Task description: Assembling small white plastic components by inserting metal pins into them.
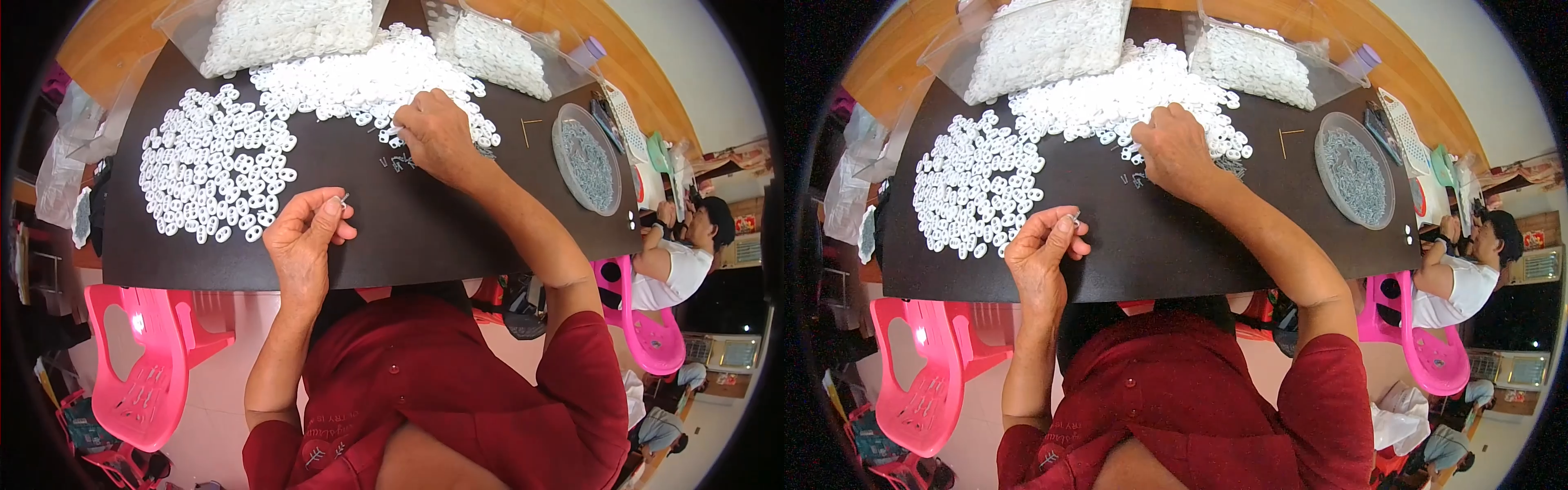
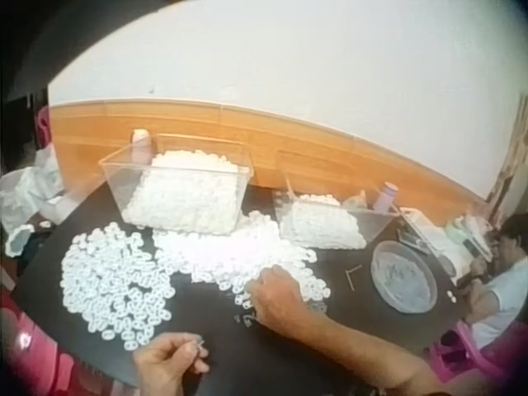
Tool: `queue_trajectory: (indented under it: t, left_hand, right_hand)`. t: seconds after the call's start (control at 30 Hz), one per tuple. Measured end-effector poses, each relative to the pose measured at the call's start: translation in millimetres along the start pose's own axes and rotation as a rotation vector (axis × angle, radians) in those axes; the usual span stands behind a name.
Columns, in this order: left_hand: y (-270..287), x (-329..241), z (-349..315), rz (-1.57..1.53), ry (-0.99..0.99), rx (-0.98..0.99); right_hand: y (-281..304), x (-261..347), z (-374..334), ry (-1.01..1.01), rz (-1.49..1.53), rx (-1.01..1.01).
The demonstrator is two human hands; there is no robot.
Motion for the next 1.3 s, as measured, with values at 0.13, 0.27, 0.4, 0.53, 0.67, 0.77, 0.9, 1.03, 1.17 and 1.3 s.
queue_trajectory:
  t: [0.13,0.27,0.4,0.53,0.67,0.77,0.9,1.03,1.17,1.3]
  left_hand:
    - [3.9,0.1,-0.4,-0.056,0.007,-0.014]
    - [-0.1,-4.3,3.7,-0.120,-0.028,-0.034]
    - [-10.2,-13.5,5.2,-0.046,-0.188,-0.059]
    - [-8.7,-9.9,2.8,-0.039,-0.214,-0.053]
    - [-3.4,-9.1,0.5,-0.064,-0.178,-0.061]
    - [-2.3,-7.1,-2.3,-0.103,-0.132,-0.047]
    - [-4.3,-2.9,-7.4,-0.164,-0.056,-0.049]
    - [-5.6,-0.1,-8.8,-0.227,-0.018,-0.082]
    - [-3.9,-0.3,-9.1,-0.208,-0.011,-0.078]
    - [-2.0,0.7,-10.1,-0.150,-0.082,-0.055]
  right_hand:
    - [17.0,17.3,4.5,-0.179,0.358,0.145]
    - [40.5,40.9,4.3,-0.408,0.773,0.393]
    - [47.8,58.9,1.0,-0.291,0.696,0.379]
    - [49.6,72.8,2.0,-0.141,0.560,0.248]
    - [48.9,74.7,-3.4,-0.394,0.879,0.394]
    - [37.4,77.6,-10.3,-0.492,1.161,0.327]
    - [31.9,85.8,-14.3,-0.562,1.343,0.207]
    - [34.9,87.5,-16.6,-0.560,1.285,0.217]
    - [35.8,85.4,-16.4,-0.645,1.323,0.288]
    - [35.5,80.2,-15.0,-0.647,1.373,0.278]
Point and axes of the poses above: each hand's wrist, its own z-axis towards the middle knuckle, its own y-axis out of the back of the hand, x = y × z, the point moved 1 cm from there along z, towards the middle knuckle, and after that the axes turned 12 degrees about -z, right-handed, at the moved point
